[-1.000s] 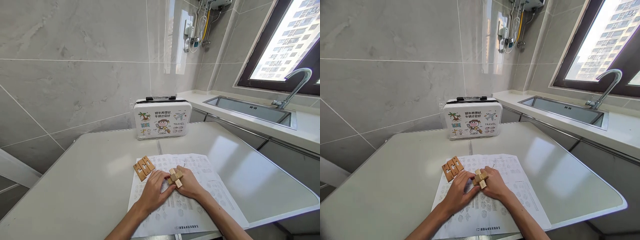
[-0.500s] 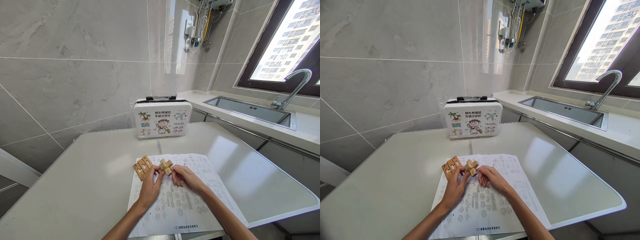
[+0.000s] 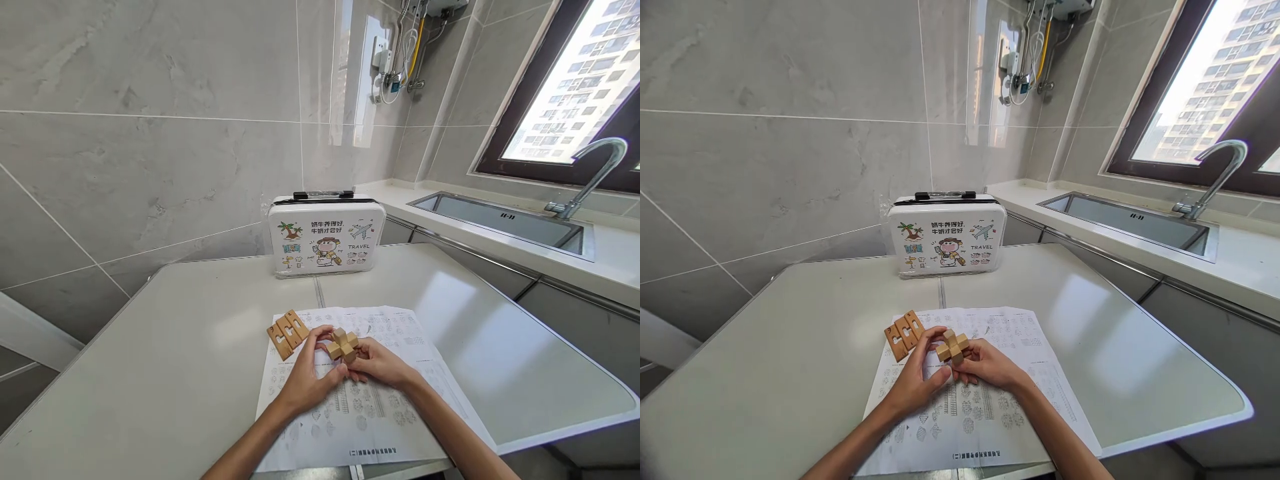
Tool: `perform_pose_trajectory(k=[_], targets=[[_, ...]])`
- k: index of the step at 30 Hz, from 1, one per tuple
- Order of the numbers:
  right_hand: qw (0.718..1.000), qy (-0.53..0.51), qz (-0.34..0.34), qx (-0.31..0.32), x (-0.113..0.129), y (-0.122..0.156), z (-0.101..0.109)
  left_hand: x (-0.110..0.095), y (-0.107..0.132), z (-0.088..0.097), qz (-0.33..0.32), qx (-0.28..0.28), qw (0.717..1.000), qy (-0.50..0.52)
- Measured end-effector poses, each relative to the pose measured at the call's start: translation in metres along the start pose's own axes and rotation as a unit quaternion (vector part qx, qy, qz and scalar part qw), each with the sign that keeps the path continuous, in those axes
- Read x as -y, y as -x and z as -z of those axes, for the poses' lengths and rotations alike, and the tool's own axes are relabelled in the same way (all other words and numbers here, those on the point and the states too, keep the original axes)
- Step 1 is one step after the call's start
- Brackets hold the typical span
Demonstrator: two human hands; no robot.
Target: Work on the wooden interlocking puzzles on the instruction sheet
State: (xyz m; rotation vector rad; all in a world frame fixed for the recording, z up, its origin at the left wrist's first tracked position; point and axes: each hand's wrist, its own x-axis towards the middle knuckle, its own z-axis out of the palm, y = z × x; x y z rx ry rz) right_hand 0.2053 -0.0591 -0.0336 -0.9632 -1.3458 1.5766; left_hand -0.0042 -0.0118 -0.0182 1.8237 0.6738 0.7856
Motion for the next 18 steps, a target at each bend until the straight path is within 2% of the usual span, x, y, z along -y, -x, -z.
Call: perform_pose_trajectory(k=[3,6,9,12,18], targets=[[0.999,0.040,-0.010,0.005,-0.003,-0.001,0.000,0.001,0.001,-0.002,0.032,0.038,0.999,0.014],[0.998,0.058,-0.003,0.023,-0.003,0.000,0.002,-0.002,0.001,-0.004,0.056,0.036,0.998,0.020],[0.997,0.036,0.005,0.070,0.001,0.002,0.005,-0.007,0.000,-0.002,0.053,0.047,0.996,0.062],[0.994,0.006,-0.002,0.107,0.003,0.003,0.007,-0.010,-0.002,0.002,0.042,0.088,0.988,0.121],[0.995,0.036,-0.023,0.091,-0.002,0.003,0.007,-0.016,-0.003,0.006,0.035,0.148,0.974,0.165]])
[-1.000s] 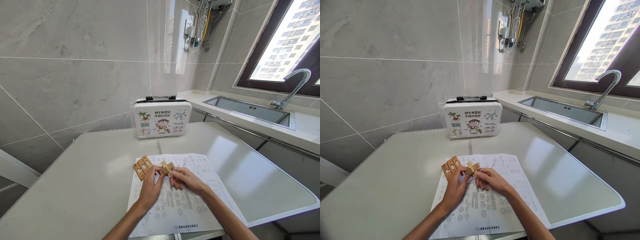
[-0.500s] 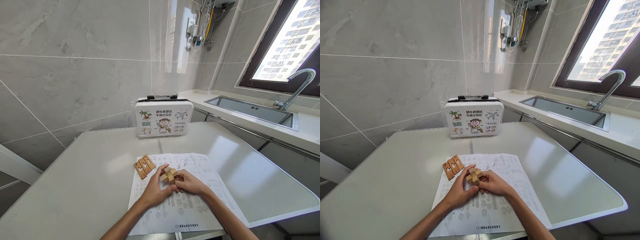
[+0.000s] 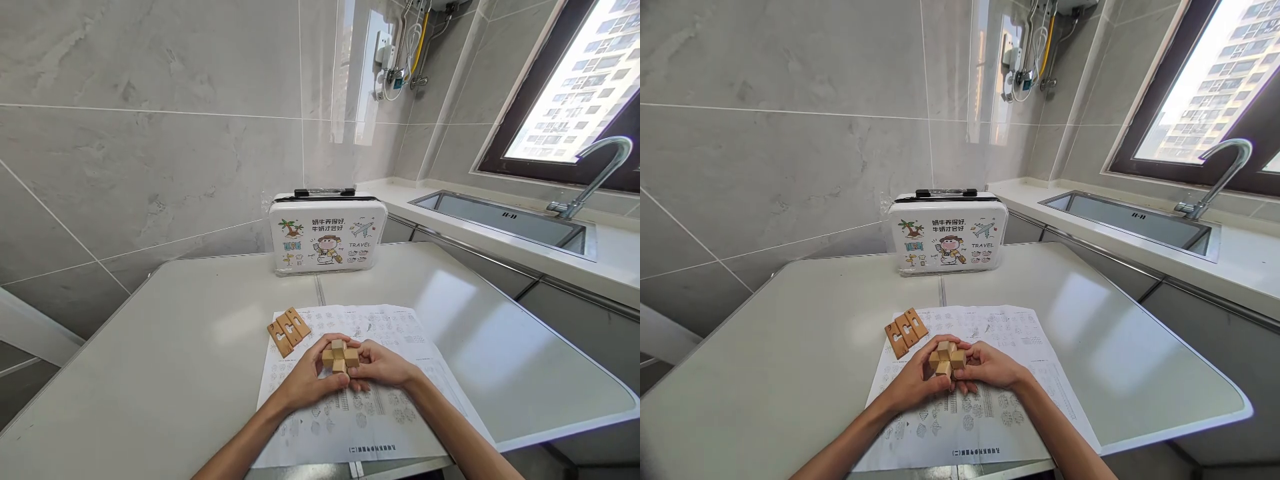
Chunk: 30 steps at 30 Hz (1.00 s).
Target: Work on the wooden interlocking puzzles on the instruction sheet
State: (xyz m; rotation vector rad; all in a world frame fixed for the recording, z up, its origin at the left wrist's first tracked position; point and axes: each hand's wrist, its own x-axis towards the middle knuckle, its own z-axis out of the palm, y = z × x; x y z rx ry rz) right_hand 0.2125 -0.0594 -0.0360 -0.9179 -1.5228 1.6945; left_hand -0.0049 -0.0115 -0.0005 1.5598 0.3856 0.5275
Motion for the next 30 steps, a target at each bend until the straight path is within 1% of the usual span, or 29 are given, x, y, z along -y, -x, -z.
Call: perform_pose_trajectory(k=[3,6,11,14,16,20,24,28,30], targets=[[1.000,0.007,0.005,-0.014,-0.001,0.000,0.000,0.000,0.000,0.000,0.000,-0.002,1.000,0.001],[0.999,0.016,0.015,-0.033,-0.001,-0.001,-0.001,0.002,0.000,0.000,0.006,-0.020,1.000,-0.022],[0.994,0.021,0.031,-0.105,0.003,-0.005,-0.009,0.003,-0.002,-0.004,-0.027,-0.086,0.992,-0.085],[0.988,0.035,0.046,-0.143,0.006,-0.008,-0.014,0.002,-0.003,-0.007,-0.030,-0.129,0.985,-0.109],[0.983,0.050,0.049,-0.169,0.007,-0.008,-0.015,0.002,-0.003,-0.008,-0.027,-0.143,0.982,-0.121],[0.973,0.091,0.046,-0.208,0.003,-0.008,-0.014,0.003,-0.003,-0.008,-0.019,-0.152,0.979,-0.139],[0.970,0.101,0.043,-0.217,-0.001,-0.009,-0.013,0.007,-0.004,-0.008,-0.018,-0.142,0.978,-0.148],[0.975,0.059,0.048,-0.209,-0.003,-0.009,-0.013,0.011,-0.004,-0.007,-0.001,-0.145,0.976,-0.160],[0.979,0.038,0.048,-0.194,-0.003,-0.008,-0.012,0.013,-0.004,-0.007,0.007,-0.153,0.974,-0.168]])
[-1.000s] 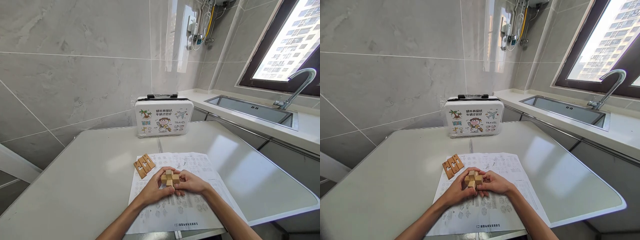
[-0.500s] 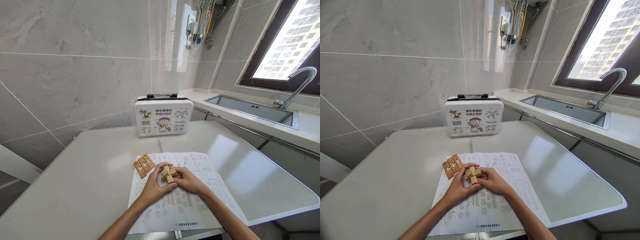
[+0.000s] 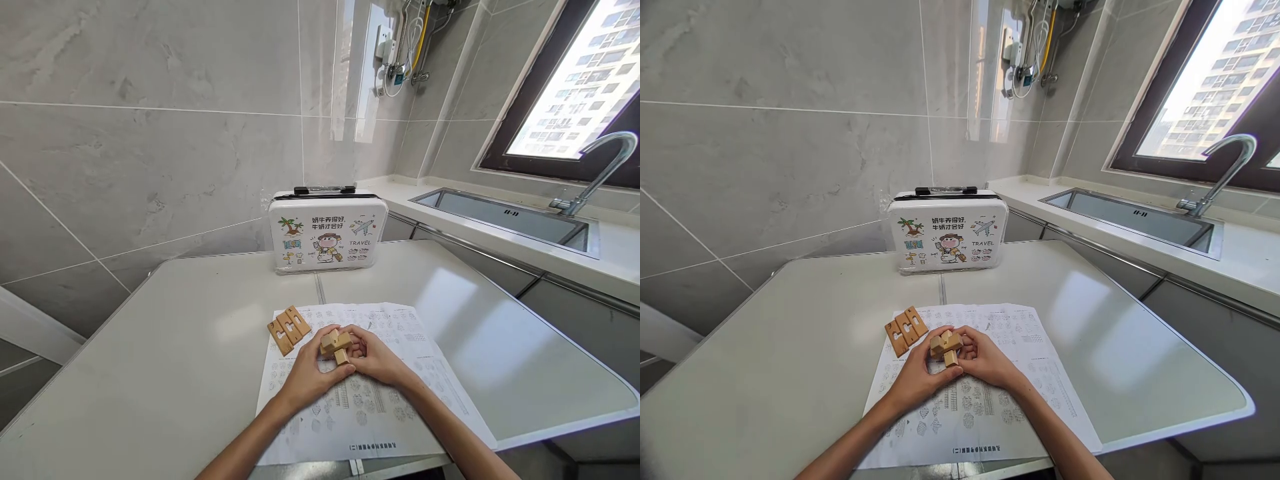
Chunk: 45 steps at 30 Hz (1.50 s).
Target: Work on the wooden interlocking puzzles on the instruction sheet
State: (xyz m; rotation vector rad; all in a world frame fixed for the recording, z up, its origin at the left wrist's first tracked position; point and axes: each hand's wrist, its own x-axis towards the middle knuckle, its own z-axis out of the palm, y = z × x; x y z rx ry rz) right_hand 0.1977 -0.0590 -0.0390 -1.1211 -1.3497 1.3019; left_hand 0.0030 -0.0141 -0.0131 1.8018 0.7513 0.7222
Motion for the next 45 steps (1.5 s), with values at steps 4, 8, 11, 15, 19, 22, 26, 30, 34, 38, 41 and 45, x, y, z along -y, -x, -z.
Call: perform_pose_trajectory(k=[4,8,11,15,19,22,26,30,34,38,41,45], targets=[[0.999,-0.016,0.010,0.051,0.002,0.002,0.002,0.005,-0.001,0.001,0.000,-0.004,1.000,-0.001],[0.997,-0.028,0.003,0.071,0.005,0.004,0.004,0.009,0.000,0.002,-0.008,0.005,1.000,0.014],[0.996,-0.040,-0.004,0.078,0.005,0.003,0.005,0.009,0.001,0.003,-0.012,0.008,1.000,0.013],[0.996,-0.048,-0.008,0.077,0.002,0.002,0.007,0.004,0.002,0.004,-0.019,0.013,1.000,0.008],[0.996,-0.043,-0.006,0.072,0.001,0.002,0.007,-0.002,0.000,0.004,-0.039,0.006,0.999,0.001],[0.997,-0.033,-0.009,0.072,0.003,0.003,0.007,-0.002,-0.001,0.004,-0.038,-0.004,0.999,0.009],[0.999,-0.016,-0.007,0.047,0.004,0.003,0.008,0.006,-0.001,0.005,-0.008,-0.039,0.999,0.035],[0.999,0.040,0.007,-0.029,0.002,0.000,0.007,0.009,-0.004,0.006,0.037,-0.103,0.991,0.081],[0.972,0.183,0.028,-0.146,-0.003,-0.002,0.004,0.002,-0.008,0.007,0.058,-0.097,0.982,0.153],[0.933,0.307,0.088,-0.167,-0.007,-0.001,0.002,0.000,-0.008,0.005,0.074,-0.095,0.970,0.211],[0.922,0.344,0.093,-0.151,-0.009,0.001,0.002,0.002,-0.006,0.004,0.071,-0.078,0.971,0.216],[0.916,0.365,0.086,-0.141,-0.012,0.001,0.003,0.006,-0.005,0.003,0.073,-0.053,0.976,0.200]])
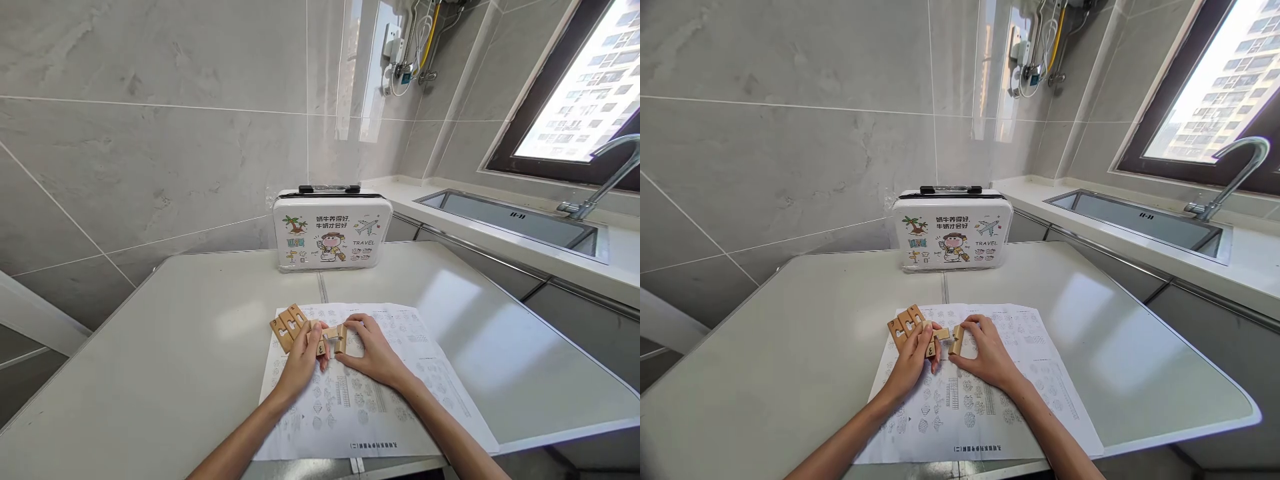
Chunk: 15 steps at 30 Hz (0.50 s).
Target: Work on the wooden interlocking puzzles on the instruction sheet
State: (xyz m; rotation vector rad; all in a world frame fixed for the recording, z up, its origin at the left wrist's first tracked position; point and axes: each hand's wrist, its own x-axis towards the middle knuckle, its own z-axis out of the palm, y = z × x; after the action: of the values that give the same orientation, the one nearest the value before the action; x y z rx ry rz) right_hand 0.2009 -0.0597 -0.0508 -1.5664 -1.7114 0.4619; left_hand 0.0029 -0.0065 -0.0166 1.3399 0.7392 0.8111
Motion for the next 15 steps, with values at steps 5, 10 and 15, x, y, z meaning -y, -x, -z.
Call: perform_pose_trajectory(k=[5,10,15], targets=[[1.000,-0.013,0.007,0.001,-0.001,0.000,0.001,0.002,-0.001,0.000,0.006,-0.002,1.000,-0.022],[0.995,-0.093,0.041,-0.008,0.004,-0.002,0.007,0.002,0.000,0.000,0.004,0.005,1.000,-0.019],[0.989,-0.140,0.056,-0.003,0.008,-0.005,0.012,-0.001,0.003,-0.001,0.000,0.016,1.000,-0.024]])
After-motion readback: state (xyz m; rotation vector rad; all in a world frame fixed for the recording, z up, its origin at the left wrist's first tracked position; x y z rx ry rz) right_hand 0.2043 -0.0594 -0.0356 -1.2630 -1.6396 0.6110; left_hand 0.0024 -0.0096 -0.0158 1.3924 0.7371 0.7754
